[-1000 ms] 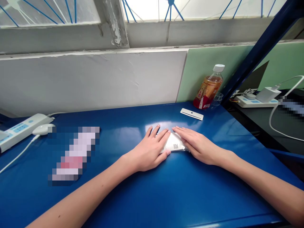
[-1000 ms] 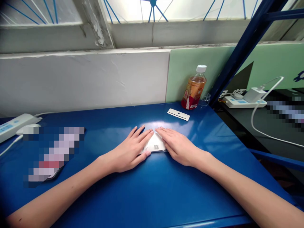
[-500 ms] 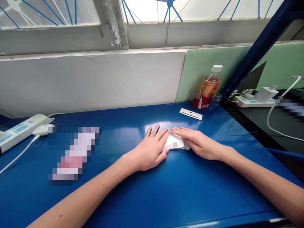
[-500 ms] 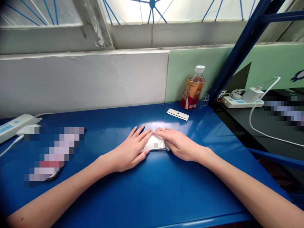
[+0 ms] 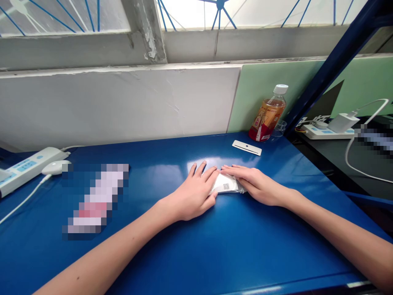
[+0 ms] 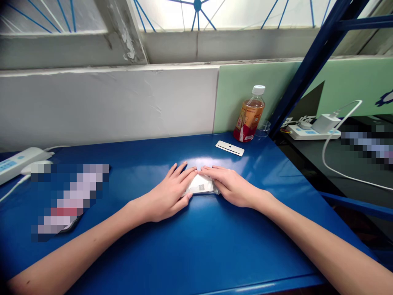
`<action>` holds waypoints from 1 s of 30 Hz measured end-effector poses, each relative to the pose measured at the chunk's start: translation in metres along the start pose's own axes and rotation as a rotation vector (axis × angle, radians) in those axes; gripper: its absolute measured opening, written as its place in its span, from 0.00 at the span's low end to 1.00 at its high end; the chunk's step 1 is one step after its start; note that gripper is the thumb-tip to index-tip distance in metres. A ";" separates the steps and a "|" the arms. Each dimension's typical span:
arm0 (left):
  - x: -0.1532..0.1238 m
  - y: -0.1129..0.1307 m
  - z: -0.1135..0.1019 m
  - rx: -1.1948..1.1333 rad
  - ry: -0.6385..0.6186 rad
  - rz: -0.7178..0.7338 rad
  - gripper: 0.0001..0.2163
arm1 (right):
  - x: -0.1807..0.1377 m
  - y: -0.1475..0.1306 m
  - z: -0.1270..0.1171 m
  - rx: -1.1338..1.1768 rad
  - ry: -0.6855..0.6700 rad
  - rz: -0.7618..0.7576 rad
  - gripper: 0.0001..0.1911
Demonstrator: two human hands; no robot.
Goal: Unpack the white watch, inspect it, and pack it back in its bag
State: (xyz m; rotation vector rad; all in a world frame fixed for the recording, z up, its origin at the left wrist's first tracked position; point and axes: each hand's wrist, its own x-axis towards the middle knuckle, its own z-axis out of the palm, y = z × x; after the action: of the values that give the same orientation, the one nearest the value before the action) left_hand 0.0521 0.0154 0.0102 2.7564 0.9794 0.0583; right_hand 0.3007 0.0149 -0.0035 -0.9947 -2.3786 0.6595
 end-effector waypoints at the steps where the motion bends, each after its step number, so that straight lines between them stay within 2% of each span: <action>1: 0.000 0.000 -0.001 -0.004 -0.002 -0.002 0.27 | 0.001 -0.001 0.000 -0.004 0.002 0.004 0.26; 14: -0.001 -0.002 0.001 -0.014 0.015 0.003 0.28 | 0.000 0.006 -0.001 0.040 0.014 0.078 0.25; 16: -0.001 -0.003 0.002 -0.007 0.028 0.001 0.28 | 0.000 0.006 0.000 -0.008 0.052 0.060 0.23; 22: -0.002 -0.003 0.006 -0.021 0.131 -0.043 0.27 | 0.001 0.009 -0.004 -0.269 0.273 0.002 0.13; 26: -0.002 -0.003 0.006 -0.014 0.156 -0.089 0.26 | 0.001 0.014 -0.006 -0.333 0.295 -0.007 0.10; 30: -0.001 -0.002 0.004 -0.009 0.158 -0.110 0.25 | 0.000 0.014 -0.003 -0.302 0.263 -0.017 0.11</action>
State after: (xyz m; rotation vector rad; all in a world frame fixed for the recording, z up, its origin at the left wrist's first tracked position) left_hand 0.0503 0.0156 0.0055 2.7181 1.1653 0.2658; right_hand 0.3098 0.0249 -0.0096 -1.1064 -2.2864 0.1504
